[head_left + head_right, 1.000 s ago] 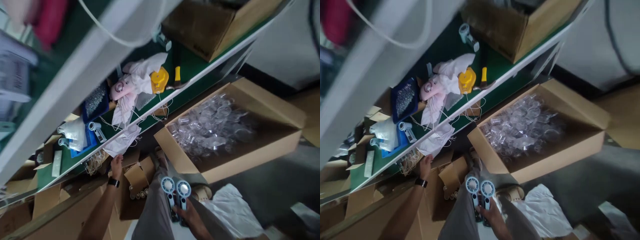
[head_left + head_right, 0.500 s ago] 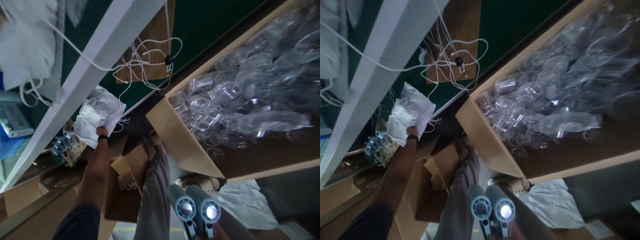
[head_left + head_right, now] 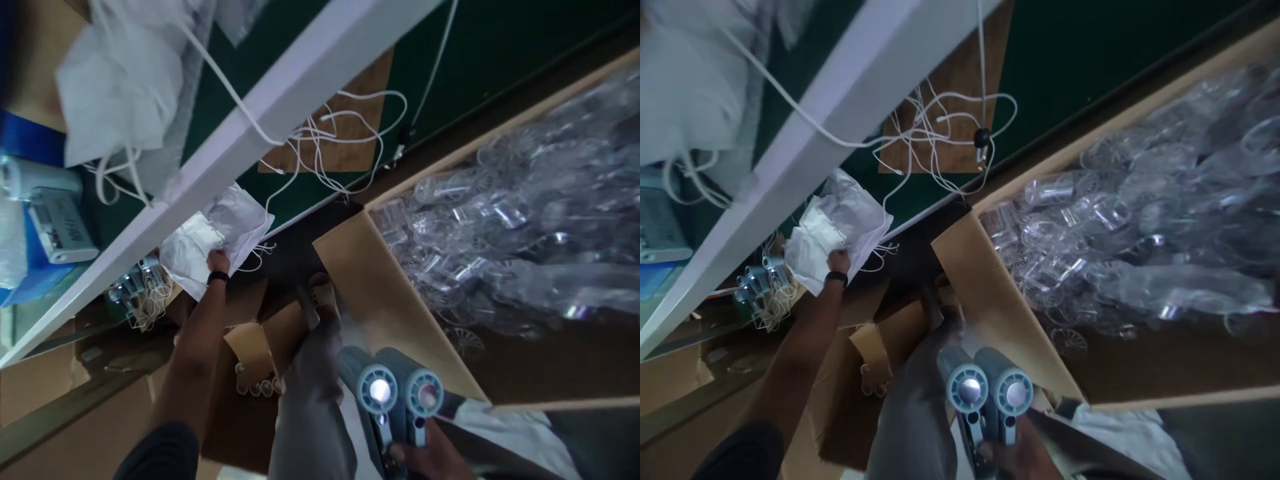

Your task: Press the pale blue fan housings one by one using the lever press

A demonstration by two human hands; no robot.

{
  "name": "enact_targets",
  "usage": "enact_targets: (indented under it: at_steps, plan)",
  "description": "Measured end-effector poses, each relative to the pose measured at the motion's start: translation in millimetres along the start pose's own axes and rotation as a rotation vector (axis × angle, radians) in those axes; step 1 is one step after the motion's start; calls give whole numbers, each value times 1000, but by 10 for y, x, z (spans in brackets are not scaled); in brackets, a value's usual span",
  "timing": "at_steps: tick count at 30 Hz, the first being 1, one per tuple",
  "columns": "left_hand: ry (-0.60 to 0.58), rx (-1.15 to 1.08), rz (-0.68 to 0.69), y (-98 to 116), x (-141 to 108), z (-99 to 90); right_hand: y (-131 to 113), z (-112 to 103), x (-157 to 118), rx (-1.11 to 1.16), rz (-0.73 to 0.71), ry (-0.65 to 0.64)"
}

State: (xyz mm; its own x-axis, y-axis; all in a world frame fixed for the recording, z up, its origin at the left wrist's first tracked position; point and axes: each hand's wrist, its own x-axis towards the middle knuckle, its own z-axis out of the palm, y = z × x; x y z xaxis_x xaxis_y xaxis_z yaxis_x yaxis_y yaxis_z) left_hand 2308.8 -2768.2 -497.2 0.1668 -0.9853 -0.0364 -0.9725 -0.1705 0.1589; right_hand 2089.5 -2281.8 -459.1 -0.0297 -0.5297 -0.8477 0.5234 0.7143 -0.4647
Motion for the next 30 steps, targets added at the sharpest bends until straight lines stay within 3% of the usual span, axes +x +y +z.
enact_targets:
  at_steps: [3,6,9,11,14,18,30]
  plan:
    - [35,-214,29,42,-299,-245,-650,69,422,-60,-195,-29]
    - [62,-433,138,18,-797,-447,-1440,307,889,11,-334,-17]
    - [8,-671,310,56,-1312,-453,-2029,665,1294,287,-483,-109]
    - [-63,-767,376,153,-1615,-406,-2221,902,1492,466,-539,-223]
    - [-140,-791,431,364,-1980,-375,-2287,1171,1642,651,-528,-328]
    - [-126,-766,473,601,-2258,-436,-2235,1352,1628,756,-464,-375]
    - [-37,-593,471,621,-2312,-388,-1909,1460,1824,725,-420,-402]
